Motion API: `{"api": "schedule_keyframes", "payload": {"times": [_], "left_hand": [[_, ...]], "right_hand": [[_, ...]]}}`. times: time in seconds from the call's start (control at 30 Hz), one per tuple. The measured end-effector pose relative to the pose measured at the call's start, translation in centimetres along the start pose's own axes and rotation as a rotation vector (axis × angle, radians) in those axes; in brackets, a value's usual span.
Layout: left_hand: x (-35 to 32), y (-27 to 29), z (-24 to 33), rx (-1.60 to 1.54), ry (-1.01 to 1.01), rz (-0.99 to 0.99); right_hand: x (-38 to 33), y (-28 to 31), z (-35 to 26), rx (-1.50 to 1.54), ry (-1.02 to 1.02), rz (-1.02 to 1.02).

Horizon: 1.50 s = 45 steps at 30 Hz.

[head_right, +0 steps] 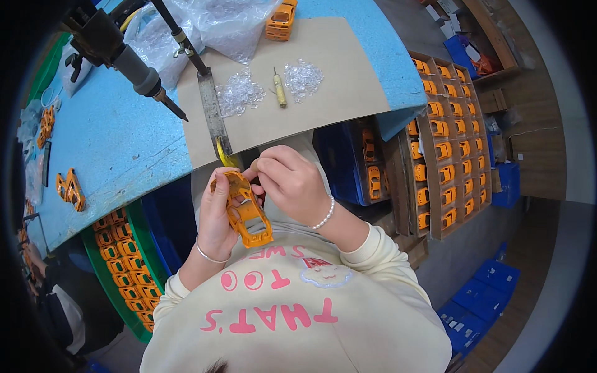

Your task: Assembling small components into toy car bodies using a power tool and packing them into trays.

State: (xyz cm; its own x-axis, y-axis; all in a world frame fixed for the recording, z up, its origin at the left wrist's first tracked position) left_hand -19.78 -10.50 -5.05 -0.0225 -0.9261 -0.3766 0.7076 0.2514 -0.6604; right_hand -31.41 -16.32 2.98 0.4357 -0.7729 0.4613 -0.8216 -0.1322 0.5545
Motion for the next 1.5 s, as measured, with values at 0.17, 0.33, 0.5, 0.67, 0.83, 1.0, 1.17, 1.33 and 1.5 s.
{"api": "schedule_keyframes", "payload": {"times": [0.17, 0.33, 0.5, 0.67, 0.83, 1.0, 1.17, 1.33, 1.5], "left_hand": [[-1.0, -0.1, 1.3, 0.122, -0.182, -0.087], [-1.9, -0.7, 3.4, 0.237, -0.451, -0.162], [-4.1, -3.0, 6.7, 0.732, -0.92, -0.399], [-5.3, -4.2, 7.5, 0.908, -1.111, -0.479], [-5.5, -4.0, 7.3, 0.918, -1.135, -0.448], [-6.1, -5.0, 7.1, 1.199, -1.174, -0.507], [-6.9, -5.3, 6.4, 1.353, -1.231, -0.515], [-3.4, 0.0, 6.6, 0.52, -0.805, -0.153], [0.5, 3.5, 4.4, -0.078, -0.141, 0.188]], "right_hand": [[0.1, 0.5, -1.5, -0.157, 0.222, 0.026], [0.5, 1.0, -1.5, 0.12, -0.047, -0.086], [-1.8, -1.5, -0.9, 1.122, -0.666, -0.32], [-2.1, -2.0, -2.2, 1.004, -0.467, -0.351], [-2.0, -2.0, -2.6, 0.943, -0.428, -0.396], [-2.3, -3.7, -1.1, 1.13, -0.555, -0.594], [-3.9, -5.4, 0.4, 1.248, -0.769, -0.82], [-3.4, -5.6, 1.3, 0.974, -0.853, -0.634], [-5.4, -8.6, 0.7, 0.984, -0.868, -0.603]]}}
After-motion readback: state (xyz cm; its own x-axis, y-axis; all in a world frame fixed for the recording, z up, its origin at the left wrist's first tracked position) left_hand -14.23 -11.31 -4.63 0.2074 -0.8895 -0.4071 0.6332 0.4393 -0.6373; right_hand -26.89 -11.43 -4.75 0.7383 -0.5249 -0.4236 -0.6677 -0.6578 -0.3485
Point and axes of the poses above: each hand's wrist, its own x-axis towards the middle knuckle, its own y-axis out of the back of the hand, z = x × y, the point moved 8 cm from there along x, towards the middle knuckle
